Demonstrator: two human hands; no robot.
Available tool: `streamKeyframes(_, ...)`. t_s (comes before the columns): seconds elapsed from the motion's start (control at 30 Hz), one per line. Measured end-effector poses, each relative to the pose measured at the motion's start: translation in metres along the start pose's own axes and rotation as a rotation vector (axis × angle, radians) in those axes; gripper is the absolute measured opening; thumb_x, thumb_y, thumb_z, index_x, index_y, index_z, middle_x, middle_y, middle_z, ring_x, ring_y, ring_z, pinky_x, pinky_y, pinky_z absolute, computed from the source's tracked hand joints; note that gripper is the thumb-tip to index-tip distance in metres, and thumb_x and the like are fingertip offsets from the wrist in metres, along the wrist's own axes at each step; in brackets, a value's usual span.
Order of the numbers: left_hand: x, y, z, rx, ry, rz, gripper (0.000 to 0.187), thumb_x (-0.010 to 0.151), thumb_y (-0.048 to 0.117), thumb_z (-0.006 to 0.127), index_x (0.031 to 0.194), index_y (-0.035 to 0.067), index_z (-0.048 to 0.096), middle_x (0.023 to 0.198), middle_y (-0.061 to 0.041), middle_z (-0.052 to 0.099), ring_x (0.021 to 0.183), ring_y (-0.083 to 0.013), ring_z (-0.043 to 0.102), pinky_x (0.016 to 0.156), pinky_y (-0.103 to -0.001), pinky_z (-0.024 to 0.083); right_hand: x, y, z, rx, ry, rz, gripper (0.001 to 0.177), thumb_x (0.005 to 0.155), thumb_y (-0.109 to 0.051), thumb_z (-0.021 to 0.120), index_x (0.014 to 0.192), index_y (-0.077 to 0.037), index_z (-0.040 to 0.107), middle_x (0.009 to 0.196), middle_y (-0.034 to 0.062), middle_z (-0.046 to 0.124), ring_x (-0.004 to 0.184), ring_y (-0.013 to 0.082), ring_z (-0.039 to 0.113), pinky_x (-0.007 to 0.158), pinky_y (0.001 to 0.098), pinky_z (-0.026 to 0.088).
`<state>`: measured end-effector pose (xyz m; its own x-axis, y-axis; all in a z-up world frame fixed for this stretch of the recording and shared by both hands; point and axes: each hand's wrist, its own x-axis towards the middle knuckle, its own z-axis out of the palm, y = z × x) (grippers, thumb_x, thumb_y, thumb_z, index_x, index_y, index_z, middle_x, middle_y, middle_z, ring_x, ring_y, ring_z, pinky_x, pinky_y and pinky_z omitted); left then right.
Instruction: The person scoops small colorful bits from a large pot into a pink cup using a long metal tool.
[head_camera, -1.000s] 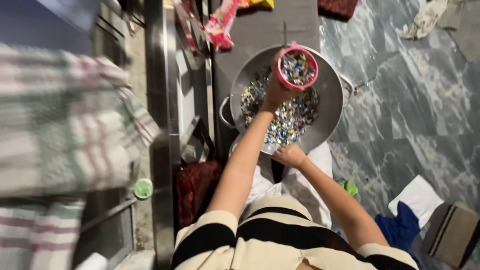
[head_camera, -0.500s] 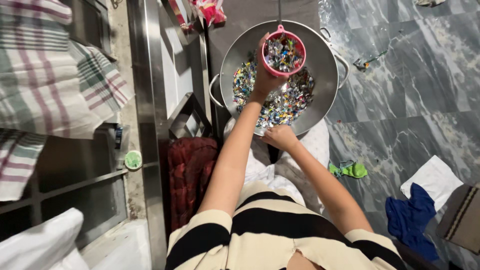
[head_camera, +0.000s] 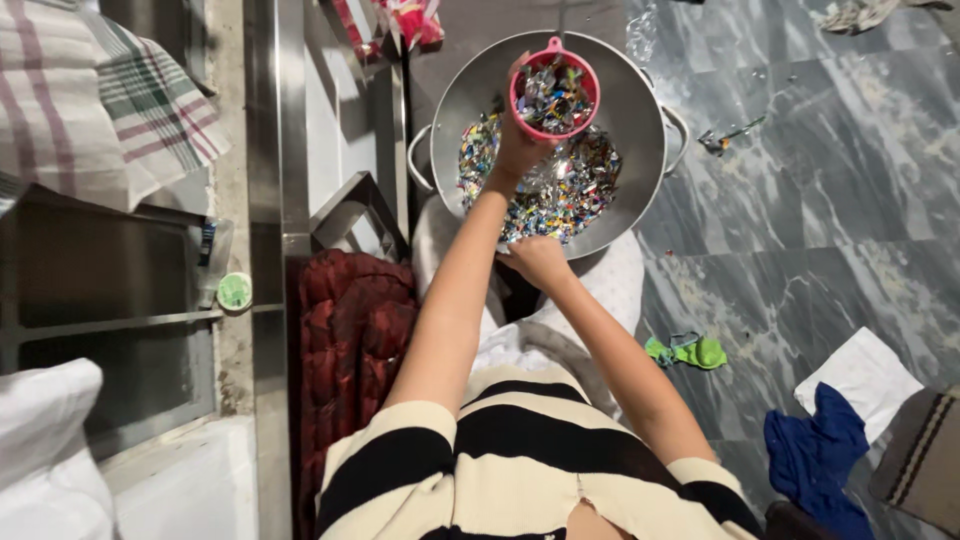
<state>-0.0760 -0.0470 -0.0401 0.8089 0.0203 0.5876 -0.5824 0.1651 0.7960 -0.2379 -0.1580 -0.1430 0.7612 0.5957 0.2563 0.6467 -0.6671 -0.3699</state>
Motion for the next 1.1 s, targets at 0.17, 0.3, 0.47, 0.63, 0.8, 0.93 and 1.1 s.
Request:
streamKeyframes(0.17,-0.014,-0.004,-0.003,0.074,0.025,0.071,0.124,0.068,0.047,0.093,0.163,0.008,0.023,0.157,-0.01,0.041,0.149,-0.026,0.044,0.129,-0.04,0.037,-0.016,-0.001,0.008,-0.081,-0.063,-0.028,0.04,0.088,-0.045,0.072,0.066,-0.012,0.065,0.065,0.0075,0.068,0.062,0.0274,0.068,0.055,0.0415,0.052)
streamKeyframes(0.3,-0.021,-0.005,-0.014,-0.093,0.005,-0.014,0.124,0.07,0.045,0.096,0.162,0.007,0.021,0.156,-0.012,0.041,0.148,-0.0281,0.044,0.128,-0.041,0.039,-0.007,-0.006,-0.015,-0.058,-0.162,0.027,0.043,0.09,-0.048,0.071,0.071,-0.01,0.069,0.07,0.0094,0.07,0.064,0.0291,0.069,0.056,0.0433,0.052)
streamKeyframes(0.47,-0.017,-0.021,-0.021,-0.041,-0.021,-0.009,0.127,0.067,0.047,0.095,0.163,0.008,0.022,0.161,-0.01,0.036,0.146,-0.0248,0.042,0.126,-0.037,0.037,0.009,0.061,-0.031,0.424,-0.318,0.338,0.029,0.093,-0.041,0.069,0.102,-0.015,0.079,0.089,0.0139,0.074,0.078,0.0335,0.071,0.07,0.0461,0.055)
streamKeyframes(0.63,-0.014,-0.025,-0.023,-0.082,-0.078,-0.091,0.134,0.066,0.051,0.097,0.163,0.008,0.015,0.164,-0.011,0.031,0.154,-0.026,0.037,0.131,-0.04,0.034,0.042,0.138,-0.011,-0.178,-0.211,0.52,0.067,0.073,-0.035,0.085,0.135,-0.02,0.065,0.133,0.0185,0.062,0.12,0.0446,0.057,0.088,0.0512,0.056)
streamKeyframes(0.8,-0.013,-0.028,-0.026,-0.268,-0.071,-0.18,0.137,0.063,0.052,0.098,0.164,0.009,0.016,0.162,-0.01,0.035,0.153,-0.0249,0.038,0.127,-0.038,0.033,0.078,0.143,-0.015,-0.178,-0.417,0.611,0.095,0.055,-0.045,0.094,0.139,-0.023,0.056,0.144,0.0127,0.051,0.132,0.0479,0.042,0.092,0.0574,0.052)
streamKeyframes(0.93,-0.02,-0.031,-0.034,-0.233,-0.09,-0.189,0.141,0.058,0.052,0.1,0.164,0.007,0.018,0.161,-0.01,0.036,0.149,-0.0239,0.038,0.128,-0.039,0.033,0.069,0.157,0.011,-0.303,-0.689,0.62,0.086,0.061,-0.04,0.09,0.138,-0.021,0.057,0.145,0.0129,0.052,0.131,0.0403,0.047,0.098,0.0544,0.052)
streamKeyframes(1.1,-0.023,-0.036,-0.032,-0.15,-0.09,-0.181,0.141,0.056,0.051,0.1,0.164,0.006,0.021,0.159,-0.01,0.041,0.145,-0.0239,0.043,0.126,-0.038,0.036,0.041,0.164,0.056,-0.299,-0.457,0.591,0.061,0.079,-0.015,0.073,0.138,-0.014,0.057,0.147,0.0272,0.046,0.116,0.053,0.052,0.085,0.0539,0.054)
